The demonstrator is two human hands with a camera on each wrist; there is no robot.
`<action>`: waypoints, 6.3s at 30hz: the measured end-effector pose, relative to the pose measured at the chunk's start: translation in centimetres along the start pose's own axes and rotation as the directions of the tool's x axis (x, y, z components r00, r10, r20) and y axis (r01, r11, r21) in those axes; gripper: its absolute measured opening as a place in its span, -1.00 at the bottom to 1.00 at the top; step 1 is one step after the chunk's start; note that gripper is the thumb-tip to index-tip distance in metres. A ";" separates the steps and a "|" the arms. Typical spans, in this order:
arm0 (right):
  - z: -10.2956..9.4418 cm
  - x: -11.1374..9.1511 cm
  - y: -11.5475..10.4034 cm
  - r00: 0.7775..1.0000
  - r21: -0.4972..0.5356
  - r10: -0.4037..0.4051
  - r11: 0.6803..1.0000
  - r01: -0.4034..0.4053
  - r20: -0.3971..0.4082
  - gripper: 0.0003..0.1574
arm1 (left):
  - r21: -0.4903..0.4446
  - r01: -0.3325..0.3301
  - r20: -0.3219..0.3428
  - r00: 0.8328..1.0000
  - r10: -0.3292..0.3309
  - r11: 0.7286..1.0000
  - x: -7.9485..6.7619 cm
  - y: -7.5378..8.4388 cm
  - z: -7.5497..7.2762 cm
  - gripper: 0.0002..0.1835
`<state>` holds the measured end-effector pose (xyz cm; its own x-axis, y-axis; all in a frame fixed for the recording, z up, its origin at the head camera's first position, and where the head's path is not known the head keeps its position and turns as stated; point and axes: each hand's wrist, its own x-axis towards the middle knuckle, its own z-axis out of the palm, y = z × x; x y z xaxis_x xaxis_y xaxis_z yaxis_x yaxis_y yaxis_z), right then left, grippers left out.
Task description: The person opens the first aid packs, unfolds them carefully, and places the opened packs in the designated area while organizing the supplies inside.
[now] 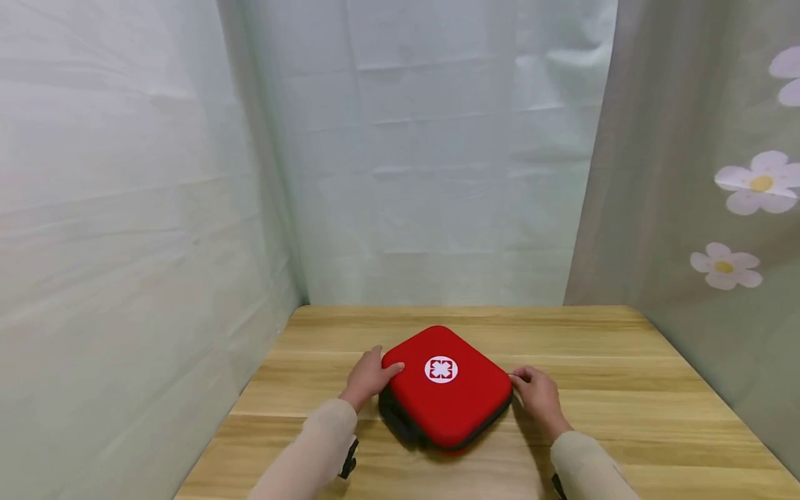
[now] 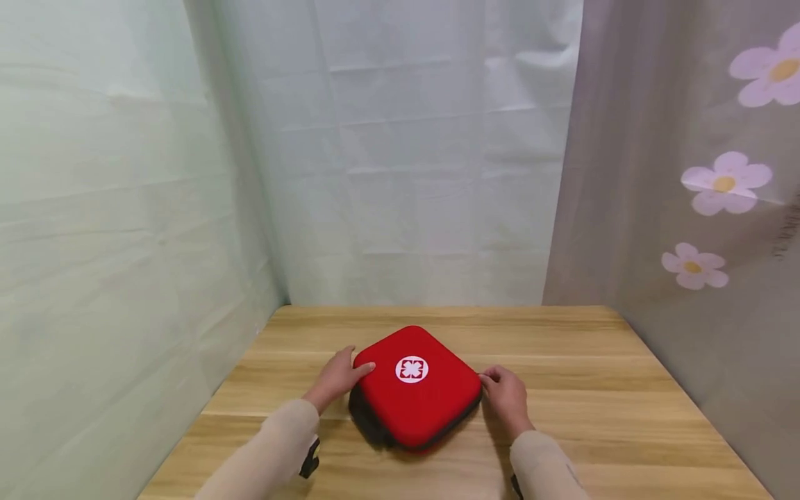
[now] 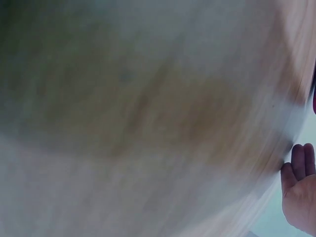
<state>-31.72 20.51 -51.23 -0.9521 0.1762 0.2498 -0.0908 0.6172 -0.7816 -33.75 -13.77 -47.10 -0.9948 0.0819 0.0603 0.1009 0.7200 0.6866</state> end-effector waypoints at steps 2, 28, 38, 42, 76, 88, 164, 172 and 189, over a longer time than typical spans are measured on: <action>0.1 0.0 -0.1 1.000 0.003 0.001 1.000 -0.001 0.001 -0.92 | 0.059 0.049 -0.117 0.992 -0.042 0.997 -0.8 0.9 0.5 -0.22; 0.1 0.3 0.2 0.991 0.015 -0.014 1.000 0.012 0.132 -0.94 | -0.232 -0.070 0.117 0.988 0.100 0.970 0.2 0.4 1.7 -0.10; 0.2 0.1 0.1 0.988 0.056 -0.020 0.998 0.011 0.156 -0.94 | -0.245 0.027 0.273 0.961 0.042 0.969 2.8 0.5 0.1 0.02; 0.0 0.0 0.1 0.988 0.051 -0.020 0.999 0.012 0.155 -0.94 | -0.154 0.016 0.218 0.976 0.019 0.988 3.3 0.6 0.5 -0.07; -0.5 2.4 -3.0 0.953 -0.007 0.012 1.000 -0.011 0.304 0.05 | -0.092 -0.080 0.221 0.970 0.098 0.993 2.2 -1.2 1.4 -0.09; 0.6 2.6 -3.0 0.938 0.024 -0.074 0.997 0.070 0.339 0.25 | -0.105 -0.086 0.283 0.953 0.112 0.991 1.7 -0.3 2.1 0.14; -0.8 3.7 -12.7 0.850 -0.026 -0.338 0.925 0.380 0.404 0.27 | 0.021 -0.345 0.134 0.931 0.340 0.938 3.1 9.6 -1.7 -0.13; -1.5 3.9 -12.9 0.844 -0.029 -0.376 0.908 0.417 0.382 0.07 | 0.023 -0.385 0.133 0.916 0.379 0.922 3.4 11.5 -2.0 -0.33; -2.9 4.0 -12.7 0.846 -0.019 -0.393 0.903 0.428 0.361 -0.02 | 0.031 -0.387 0.058 0.921 0.385 0.921 4.0 11.0 -1.8 -0.39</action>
<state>-33.54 15.59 -38.66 -0.8748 -0.3703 0.3124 -0.4842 0.6476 -0.5884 -36.63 -6.77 -37.95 -0.8767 0.3925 0.2780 0.4785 0.6534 0.5865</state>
